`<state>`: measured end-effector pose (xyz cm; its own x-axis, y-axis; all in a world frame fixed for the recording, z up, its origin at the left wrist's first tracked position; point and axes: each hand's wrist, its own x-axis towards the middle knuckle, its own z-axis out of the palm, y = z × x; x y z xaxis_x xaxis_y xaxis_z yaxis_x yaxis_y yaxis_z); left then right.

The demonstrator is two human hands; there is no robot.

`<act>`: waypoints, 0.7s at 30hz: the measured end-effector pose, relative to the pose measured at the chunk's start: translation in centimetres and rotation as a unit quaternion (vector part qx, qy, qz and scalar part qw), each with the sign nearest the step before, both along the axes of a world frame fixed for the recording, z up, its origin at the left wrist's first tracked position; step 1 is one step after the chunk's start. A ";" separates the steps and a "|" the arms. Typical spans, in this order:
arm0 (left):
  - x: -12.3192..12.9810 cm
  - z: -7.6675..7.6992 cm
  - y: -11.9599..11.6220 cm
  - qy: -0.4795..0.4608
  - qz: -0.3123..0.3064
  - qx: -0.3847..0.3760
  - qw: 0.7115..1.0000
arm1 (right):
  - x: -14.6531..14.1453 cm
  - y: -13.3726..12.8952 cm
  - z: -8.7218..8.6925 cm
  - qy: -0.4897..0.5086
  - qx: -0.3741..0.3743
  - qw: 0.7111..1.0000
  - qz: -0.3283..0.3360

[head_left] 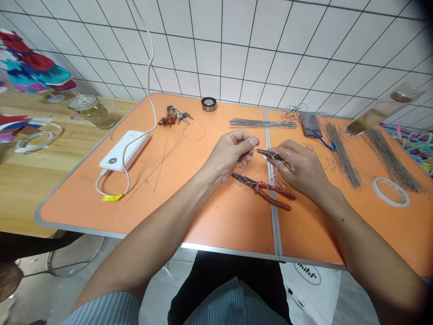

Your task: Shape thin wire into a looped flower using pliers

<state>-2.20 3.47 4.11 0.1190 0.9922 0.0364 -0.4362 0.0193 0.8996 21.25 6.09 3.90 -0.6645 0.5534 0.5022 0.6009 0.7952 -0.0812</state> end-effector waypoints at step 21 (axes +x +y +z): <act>0.3 0.8 -0.3 -0.068 -0.052 -0.125 0.988 | -0.1 0.0 -0.1 -0.024 0.087 0.991 -0.099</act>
<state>-1.86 3.21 4.90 0.2311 0.9550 -0.1859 -0.5377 0.2846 0.7937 21.19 6.11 3.80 -0.5770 0.5831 0.5719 0.7459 0.6615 0.0781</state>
